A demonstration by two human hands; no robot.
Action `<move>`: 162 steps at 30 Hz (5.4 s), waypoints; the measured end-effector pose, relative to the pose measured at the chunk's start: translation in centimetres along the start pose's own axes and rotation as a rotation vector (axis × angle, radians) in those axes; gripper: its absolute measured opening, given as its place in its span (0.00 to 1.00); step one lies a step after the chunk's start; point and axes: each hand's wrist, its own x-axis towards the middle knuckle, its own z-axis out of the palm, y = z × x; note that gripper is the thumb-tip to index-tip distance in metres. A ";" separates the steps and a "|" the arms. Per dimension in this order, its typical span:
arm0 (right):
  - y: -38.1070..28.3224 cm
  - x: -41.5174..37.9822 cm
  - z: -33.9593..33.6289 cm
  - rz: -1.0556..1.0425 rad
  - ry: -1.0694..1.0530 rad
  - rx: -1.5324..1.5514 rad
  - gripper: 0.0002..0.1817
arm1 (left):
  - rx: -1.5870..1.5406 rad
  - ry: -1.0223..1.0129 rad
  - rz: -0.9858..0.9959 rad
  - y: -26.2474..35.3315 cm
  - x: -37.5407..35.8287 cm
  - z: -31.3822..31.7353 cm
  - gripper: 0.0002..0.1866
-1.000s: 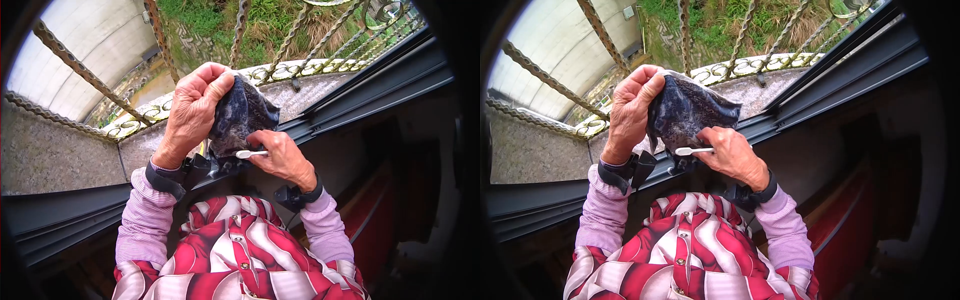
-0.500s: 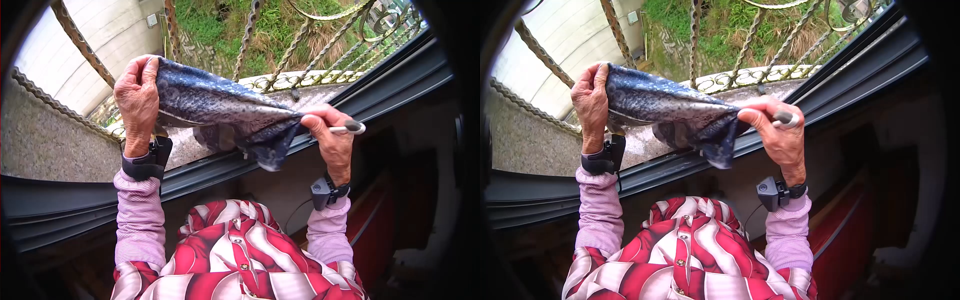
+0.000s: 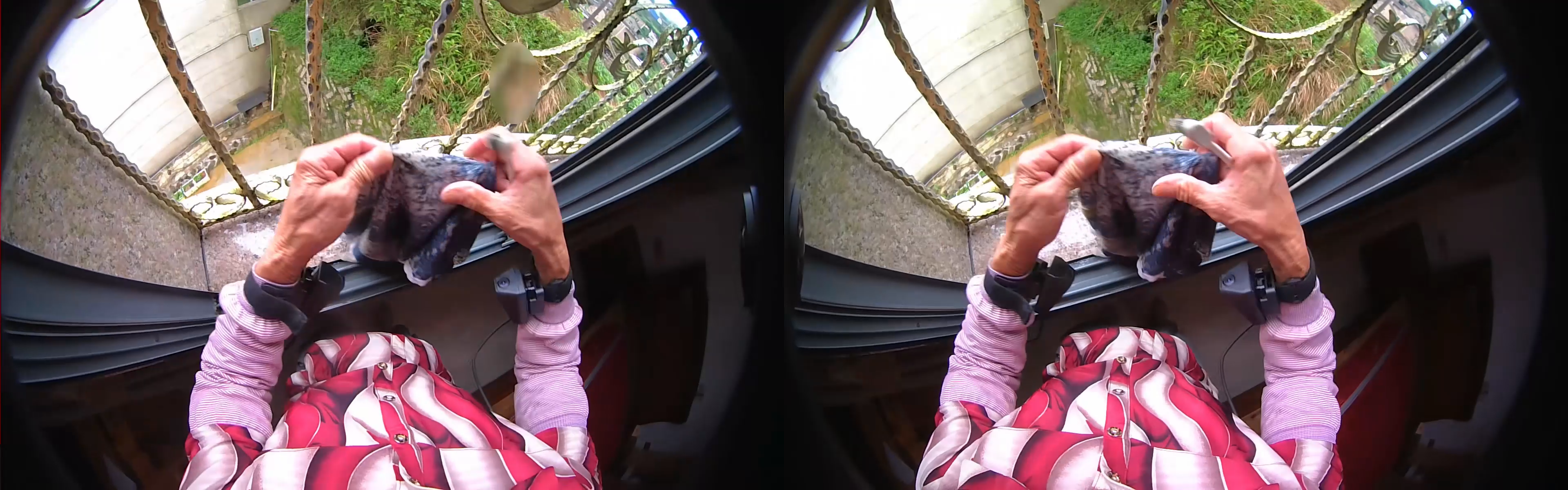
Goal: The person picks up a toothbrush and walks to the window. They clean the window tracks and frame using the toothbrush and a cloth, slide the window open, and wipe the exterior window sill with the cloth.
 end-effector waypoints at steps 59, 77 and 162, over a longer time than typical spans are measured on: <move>14.0 -9.9 4.0 0.406 0.159 0.064 0.14 | 0.833 -0.812 0.012 -10.8 -3.4 1.5 0.24; 17.2 -9.2 2.1 0.168 0.096 -0.447 0.08 | 0.790 -0.820 0.052 -11.3 2.2 3.3 0.19; 8.3 -7.4 12.3 -0.071 -0.398 -0.071 0.06 | 0.716 -0.178 0.039 -2.4 1.0 -0.6 0.19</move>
